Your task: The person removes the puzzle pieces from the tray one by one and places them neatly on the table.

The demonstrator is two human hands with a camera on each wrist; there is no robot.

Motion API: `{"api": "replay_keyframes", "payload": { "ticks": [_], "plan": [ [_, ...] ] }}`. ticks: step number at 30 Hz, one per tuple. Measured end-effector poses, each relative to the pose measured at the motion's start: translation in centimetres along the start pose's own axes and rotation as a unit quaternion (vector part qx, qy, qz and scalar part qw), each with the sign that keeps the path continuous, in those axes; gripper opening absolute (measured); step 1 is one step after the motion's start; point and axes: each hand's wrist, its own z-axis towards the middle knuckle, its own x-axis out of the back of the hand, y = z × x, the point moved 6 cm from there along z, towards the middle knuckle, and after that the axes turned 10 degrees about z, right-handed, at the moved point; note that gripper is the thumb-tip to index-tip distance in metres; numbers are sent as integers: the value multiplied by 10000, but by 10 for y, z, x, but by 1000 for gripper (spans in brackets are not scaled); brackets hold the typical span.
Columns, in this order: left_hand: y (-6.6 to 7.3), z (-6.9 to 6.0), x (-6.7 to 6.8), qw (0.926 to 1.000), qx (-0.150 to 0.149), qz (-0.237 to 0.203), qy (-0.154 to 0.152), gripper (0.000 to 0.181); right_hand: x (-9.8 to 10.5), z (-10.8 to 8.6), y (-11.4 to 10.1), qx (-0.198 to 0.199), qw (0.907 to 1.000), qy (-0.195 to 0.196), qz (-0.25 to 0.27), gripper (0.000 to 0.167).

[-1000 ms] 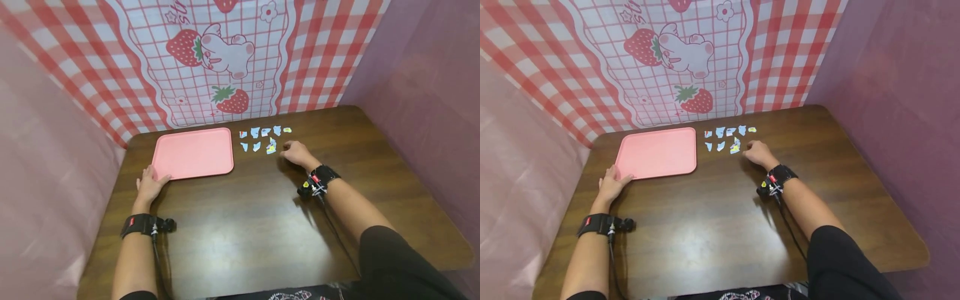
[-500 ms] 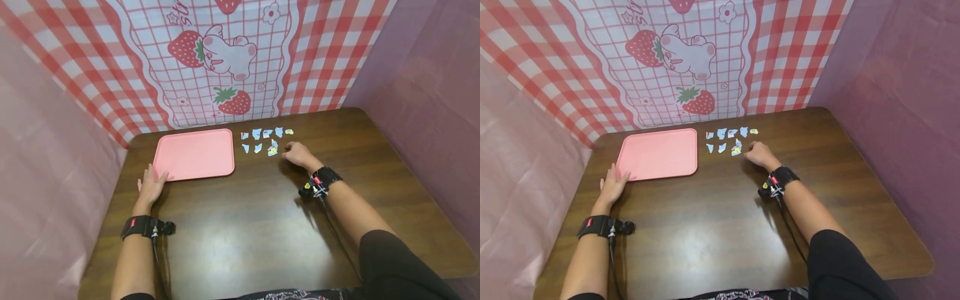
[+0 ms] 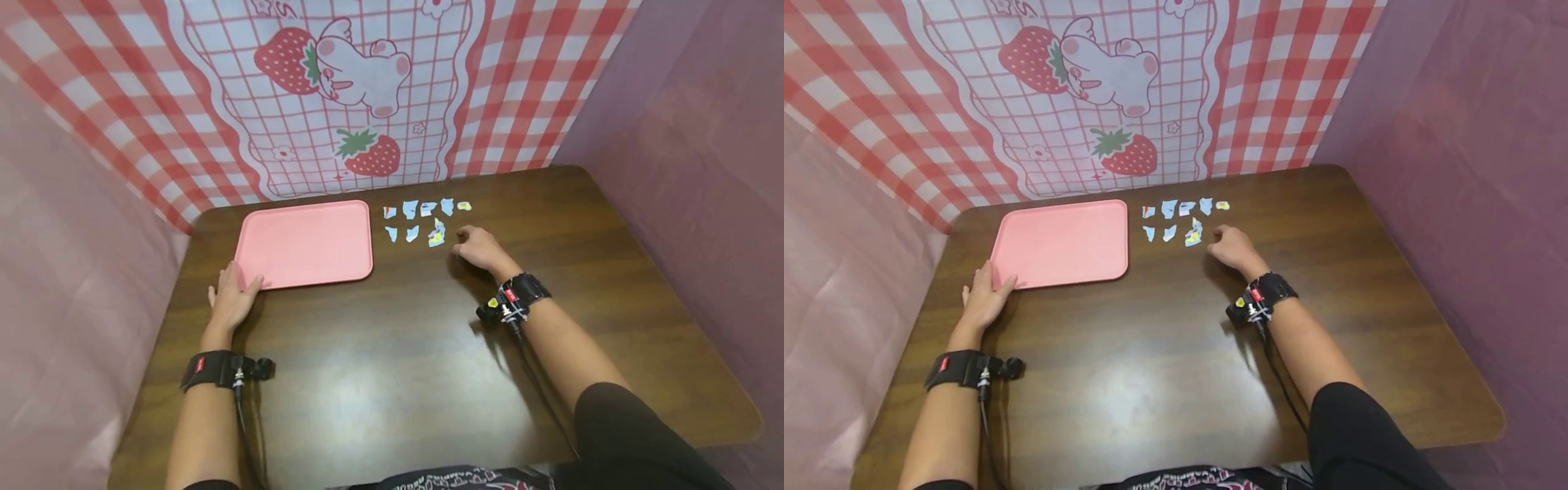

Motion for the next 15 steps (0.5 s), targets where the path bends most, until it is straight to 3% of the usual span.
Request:
{"api": "replay_keyframes", "payload": {
  "ticks": [7, 15],
  "plan": [
    [-1, 2, -6, 10000, 46, -11, -41, 90, 0, -1, 1, -16, 9999, -29, -118, 62],
    [-3, 3, -7, 9999, 59, -57, -88, 86, -4, -4, 6, 8, 9999, -97, 116, 68]
  ]
}}
